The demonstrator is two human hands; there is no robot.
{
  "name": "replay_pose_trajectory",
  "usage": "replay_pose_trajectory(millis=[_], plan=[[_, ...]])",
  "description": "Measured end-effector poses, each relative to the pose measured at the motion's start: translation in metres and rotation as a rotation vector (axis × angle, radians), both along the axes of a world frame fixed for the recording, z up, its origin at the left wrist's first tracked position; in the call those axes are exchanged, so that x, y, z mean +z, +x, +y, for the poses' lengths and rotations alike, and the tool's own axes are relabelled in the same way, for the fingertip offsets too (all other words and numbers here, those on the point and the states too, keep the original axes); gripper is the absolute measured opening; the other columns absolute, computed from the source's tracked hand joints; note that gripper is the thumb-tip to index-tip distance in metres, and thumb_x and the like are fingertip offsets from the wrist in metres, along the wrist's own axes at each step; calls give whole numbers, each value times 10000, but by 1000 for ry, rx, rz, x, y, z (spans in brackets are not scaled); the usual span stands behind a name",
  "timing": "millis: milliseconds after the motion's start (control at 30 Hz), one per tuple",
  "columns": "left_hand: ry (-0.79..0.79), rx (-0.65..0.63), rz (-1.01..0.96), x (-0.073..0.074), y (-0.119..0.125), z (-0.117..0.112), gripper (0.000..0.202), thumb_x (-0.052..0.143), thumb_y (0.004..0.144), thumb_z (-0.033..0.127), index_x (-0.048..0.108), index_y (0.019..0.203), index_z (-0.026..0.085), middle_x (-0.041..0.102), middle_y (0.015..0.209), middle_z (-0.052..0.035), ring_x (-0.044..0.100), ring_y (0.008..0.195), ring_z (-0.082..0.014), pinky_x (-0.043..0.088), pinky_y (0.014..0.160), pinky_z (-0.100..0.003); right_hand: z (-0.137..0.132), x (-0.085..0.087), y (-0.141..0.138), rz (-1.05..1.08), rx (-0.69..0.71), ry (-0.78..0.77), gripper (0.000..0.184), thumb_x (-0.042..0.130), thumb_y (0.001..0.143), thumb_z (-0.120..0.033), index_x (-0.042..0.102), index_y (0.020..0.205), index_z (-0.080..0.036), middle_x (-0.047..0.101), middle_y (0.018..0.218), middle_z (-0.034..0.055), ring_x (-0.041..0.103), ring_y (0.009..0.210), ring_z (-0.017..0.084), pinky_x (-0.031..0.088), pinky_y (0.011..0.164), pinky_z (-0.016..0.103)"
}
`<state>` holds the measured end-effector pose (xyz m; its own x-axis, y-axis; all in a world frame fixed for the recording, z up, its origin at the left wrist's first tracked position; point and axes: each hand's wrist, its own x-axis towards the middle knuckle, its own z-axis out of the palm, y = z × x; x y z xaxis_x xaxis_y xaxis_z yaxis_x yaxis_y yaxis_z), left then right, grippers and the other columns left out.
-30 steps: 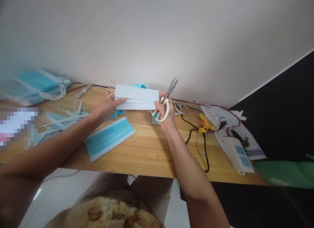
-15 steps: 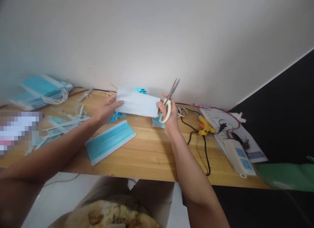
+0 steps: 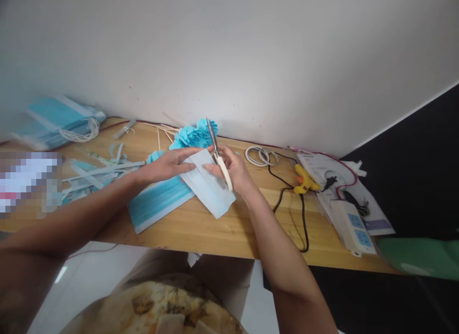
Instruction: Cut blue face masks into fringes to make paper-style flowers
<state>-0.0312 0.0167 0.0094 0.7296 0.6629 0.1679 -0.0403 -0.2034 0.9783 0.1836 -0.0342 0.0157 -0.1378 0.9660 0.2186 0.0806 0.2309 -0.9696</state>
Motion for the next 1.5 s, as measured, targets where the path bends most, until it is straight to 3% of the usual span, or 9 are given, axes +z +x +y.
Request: replay_pose_trajectory(millis=[100,267,633,1033,1133,1233,1300,1400,1500], plan=[[-55,13,-26,1,2,-1,675,731,818,386,511,1450,297,716,1038,-68,628,610,-159,489,487,-267,1,-1,0,15,-76,22,508,874,654,-432,632,1079,-296,565,725,-45,469,552,104,402,476,234],[-85,36,23,8,4,-3,884,767,788,380,357,1552,207,714,726,-27,672,595,-209,517,532,-304,5,-3,6,77,-236,75,492,844,672,-436,630,1094,-301,516,768,-32,463,614,125,424,530,264],[-47,137,14,2,-2,15,844,777,779,404,432,1509,158,684,567,-6,644,488,-184,460,472,-266,18,-7,20,184,-351,141,458,777,697,-273,634,1130,-312,535,809,-46,519,673,102,459,606,247],[-22,242,50,10,-5,14,708,718,830,301,473,1474,139,687,555,6,610,471,-146,459,499,-236,24,-15,24,166,-390,154,496,782,689,-337,620,1157,-312,526,803,-46,520,684,106,449,612,238],[-57,264,13,8,-4,15,556,710,833,287,572,1344,118,700,578,-12,611,484,-135,454,501,-224,24,-14,22,187,-396,145,480,790,673,-327,631,1125,-318,536,809,-45,516,685,109,450,614,243],[-119,285,-22,7,-2,17,236,686,850,308,673,965,103,715,630,-54,630,538,-117,457,510,-200,23,-14,20,195,-391,120,467,792,666,-310,646,1109,-311,539,814,-44,506,675,103,445,607,242],[-145,308,-41,7,-2,18,229,678,855,339,653,823,114,721,673,-66,648,588,-118,475,517,-195,21,-14,18,207,-380,102,464,793,677,-311,652,1119,-307,542,826,-41,503,671,97,441,597,236],[-129,339,-61,7,-2,19,265,684,849,383,651,825,121,729,729,-61,649,599,-117,492,500,-200,20,-14,16,244,-354,71,480,812,675,-329,652,1126,-300,560,856,-33,522,682,98,448,578,231],[-110,325,-29,7,-2,18,257,641,886,394,610,872,139,709,637,-44,600,483,-108,396,399,-184,19,-12,14,258,-348,57,506,828,663,-371,653,1132,-294,565,837,-28,524,657,101,449,536,229]])
